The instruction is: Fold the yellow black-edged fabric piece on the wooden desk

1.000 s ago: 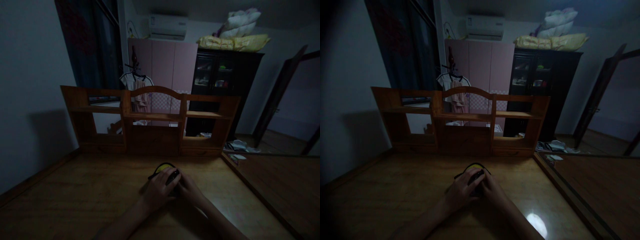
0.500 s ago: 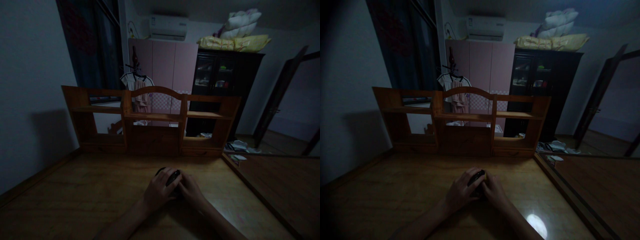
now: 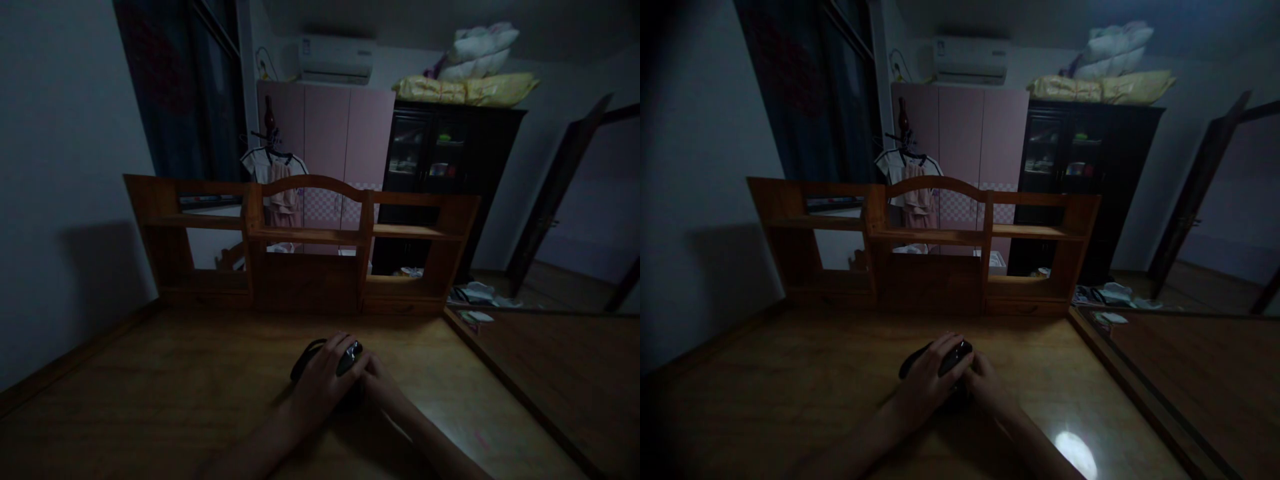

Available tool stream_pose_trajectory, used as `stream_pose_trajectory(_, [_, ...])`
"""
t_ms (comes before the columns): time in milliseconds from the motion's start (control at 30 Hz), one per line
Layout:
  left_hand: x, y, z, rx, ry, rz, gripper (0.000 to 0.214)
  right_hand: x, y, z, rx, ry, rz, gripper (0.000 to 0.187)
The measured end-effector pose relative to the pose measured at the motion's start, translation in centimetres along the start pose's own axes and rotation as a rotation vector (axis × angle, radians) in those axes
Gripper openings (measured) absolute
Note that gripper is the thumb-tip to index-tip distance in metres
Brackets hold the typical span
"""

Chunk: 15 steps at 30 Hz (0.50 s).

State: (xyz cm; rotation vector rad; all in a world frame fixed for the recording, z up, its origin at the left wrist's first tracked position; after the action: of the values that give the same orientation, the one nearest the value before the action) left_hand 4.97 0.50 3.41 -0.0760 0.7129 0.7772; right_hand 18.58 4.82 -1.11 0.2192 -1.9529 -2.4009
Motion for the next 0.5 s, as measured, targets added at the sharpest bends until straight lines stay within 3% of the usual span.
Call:
stream_pose_trajectory(133, [0.4,-0.1,0.3,-0.003,0.067,-0.071,0.06,-1.0,0.7,0.1,-0.16,-0.075,-0.254,0.032])
stream_pose_trajectory(333, [0.8,-0.3,0.3,0.046,0.065,-0.1,0.066,-1.9,3.8,-0.4,-0.491,-0.005,-0.743,0.045])
stream_pose_trajectory(500, [0.7,-0.3,0.3,0.072,0.089,-0.103,0.069,-1.6,3.4,-0.2,-0.498,-0.015,-0.809,0.036])
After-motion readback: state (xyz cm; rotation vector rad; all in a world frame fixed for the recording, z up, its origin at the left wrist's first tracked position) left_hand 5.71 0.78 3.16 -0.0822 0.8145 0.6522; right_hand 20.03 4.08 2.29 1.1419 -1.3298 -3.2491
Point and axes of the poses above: each hand's wrist, its own z-axis towards the middle knuckle, its own x-axis out of the palm, y = z × x, the point moved 5 cm from there along z, towards the middle knuckle, and after that the axes turned 1 degree about -y, right-handed, at the moved point
